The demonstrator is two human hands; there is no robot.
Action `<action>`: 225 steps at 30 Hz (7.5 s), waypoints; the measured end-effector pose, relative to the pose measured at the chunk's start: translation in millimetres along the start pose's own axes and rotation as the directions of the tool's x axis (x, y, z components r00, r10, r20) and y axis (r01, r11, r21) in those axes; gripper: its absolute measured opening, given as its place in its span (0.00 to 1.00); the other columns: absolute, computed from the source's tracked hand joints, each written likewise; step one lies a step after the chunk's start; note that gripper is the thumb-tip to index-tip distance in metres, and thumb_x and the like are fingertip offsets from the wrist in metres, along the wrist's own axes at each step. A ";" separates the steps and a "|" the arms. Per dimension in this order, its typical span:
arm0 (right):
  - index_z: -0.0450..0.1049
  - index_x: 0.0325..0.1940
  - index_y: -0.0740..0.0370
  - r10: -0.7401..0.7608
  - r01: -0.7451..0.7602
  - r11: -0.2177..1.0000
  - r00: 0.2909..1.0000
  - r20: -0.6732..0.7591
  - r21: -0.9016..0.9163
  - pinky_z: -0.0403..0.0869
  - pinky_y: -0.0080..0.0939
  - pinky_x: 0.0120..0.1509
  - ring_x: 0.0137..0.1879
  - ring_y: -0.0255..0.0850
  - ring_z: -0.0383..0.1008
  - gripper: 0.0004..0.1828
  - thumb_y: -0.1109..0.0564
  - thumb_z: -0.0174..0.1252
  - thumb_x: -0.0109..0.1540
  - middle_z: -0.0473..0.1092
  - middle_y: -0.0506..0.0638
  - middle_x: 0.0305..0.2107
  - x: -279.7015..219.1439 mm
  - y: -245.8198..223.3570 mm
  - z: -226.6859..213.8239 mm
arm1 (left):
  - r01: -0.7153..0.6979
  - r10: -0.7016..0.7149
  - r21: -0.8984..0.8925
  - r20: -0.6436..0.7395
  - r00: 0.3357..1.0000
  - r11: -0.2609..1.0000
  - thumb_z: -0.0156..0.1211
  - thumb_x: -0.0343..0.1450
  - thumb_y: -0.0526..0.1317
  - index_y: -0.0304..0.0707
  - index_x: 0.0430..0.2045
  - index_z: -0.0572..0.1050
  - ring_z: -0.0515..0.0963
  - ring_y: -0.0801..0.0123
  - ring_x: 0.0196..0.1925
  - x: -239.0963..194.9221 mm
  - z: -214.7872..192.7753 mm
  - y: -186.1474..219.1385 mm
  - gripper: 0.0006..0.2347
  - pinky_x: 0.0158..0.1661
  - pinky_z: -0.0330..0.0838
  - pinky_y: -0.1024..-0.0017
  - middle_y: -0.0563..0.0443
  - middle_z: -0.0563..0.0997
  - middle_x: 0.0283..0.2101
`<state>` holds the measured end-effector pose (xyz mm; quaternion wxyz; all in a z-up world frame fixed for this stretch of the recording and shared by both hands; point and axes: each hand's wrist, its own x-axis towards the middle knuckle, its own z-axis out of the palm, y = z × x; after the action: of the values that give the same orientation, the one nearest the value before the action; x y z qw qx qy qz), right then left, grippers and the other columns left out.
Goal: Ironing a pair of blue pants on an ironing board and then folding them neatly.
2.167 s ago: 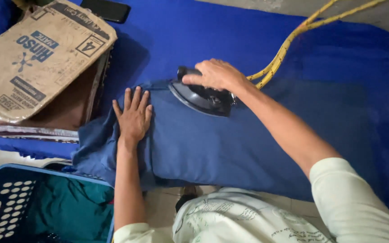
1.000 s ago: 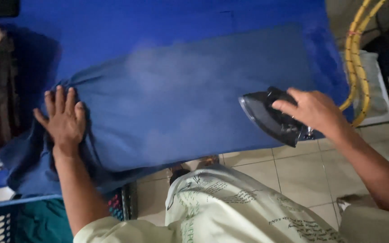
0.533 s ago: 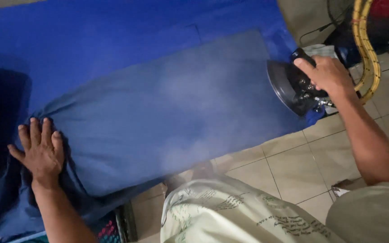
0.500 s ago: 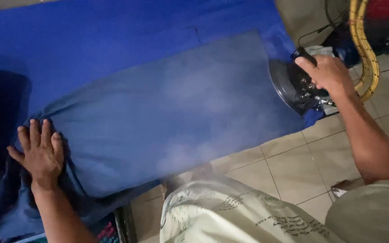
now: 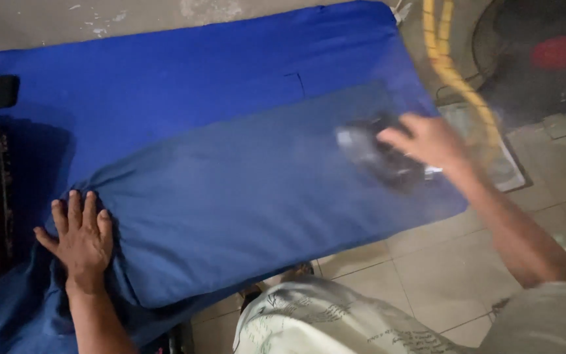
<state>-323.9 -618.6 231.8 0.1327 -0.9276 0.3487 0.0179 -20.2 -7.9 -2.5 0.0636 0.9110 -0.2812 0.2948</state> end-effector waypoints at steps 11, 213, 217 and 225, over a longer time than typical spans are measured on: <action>0.71 0.46 0.52 -0.526 0.602 0.798 0.722 0.451 -0.033 0.70 0.63 0.41 0.38 0.66 0.77 0.38 0.18 0.45 0.59 0.76 0.61 0.27 -14.4 -187.7 54.0 | 0.100 -0.086 -0.085 0.151 0.985 0.991 0.34 0.86 0.53 0.43 0.72 0.72 0.59 0.41 0.79 10.8 -19.1 7.1 0.24 0.63 0.44 0.26 0.39 0.68 0.77; 0.73 0.70 0.56 -0.474 0.541 0.837 0.788 -0.392 0.076 0.66 0.62 0.72 0.67 0.61 0.69 0.25 0.53 0.59 0.68 0.71 0.64 0.60 121.6 133.2 68.7 | -0.127 0.205 -0.208 0.413 0.887 0.970 0.34 0.79 0.59 0.55 0.75 0.55 0.51 0.53 0.81 130.1 8.3 152.7 0.27 0.73 0.46 0.40 0.45 0.53 0.79; 0.80 0.66 0.61 -0.221 0.095 0.969 0.753 -0.620 -0.229 0.69 0.59 0.54 0.51 0.60 0.75 0.18 0.50 0.57 0.77 0.78 0.62 0.49 89.3 247.1 32.2 | -0.157 0.151 0.025 0.154 0.976 0.987 0.47 0.78 0.53 0.46 0.69 0.71 0.65 0.48 0.78 104.3 -30.4 139.4 0.25 0.70 0.55 0.36 0.40 0.69 0.75; 0.74 0.49 0.66 0.411 -0.408 0.911 0.909 -0.063 0.059 0.73 0.55 0.39 0.29 0.57 0.80 0.37 0.26 0.48 0.75 0.81 0.63 0.28 77.4 262.9 -15.0 | 0.001 0.000 -0.003 0.096 0.995 1.000 0.36 0.84 0.56 0.46 0.73 0.73 0.57 0.41 0.82 57.1 -17.3 119.9 0.26 0.68 0.44 0.25 0.30 0.69 0.77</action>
<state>-437.6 -861.8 175.0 0.1336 -0.8307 0.5405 0.0034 -56.7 -130.1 38.4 0.0514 0.9241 -0.2842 0.2503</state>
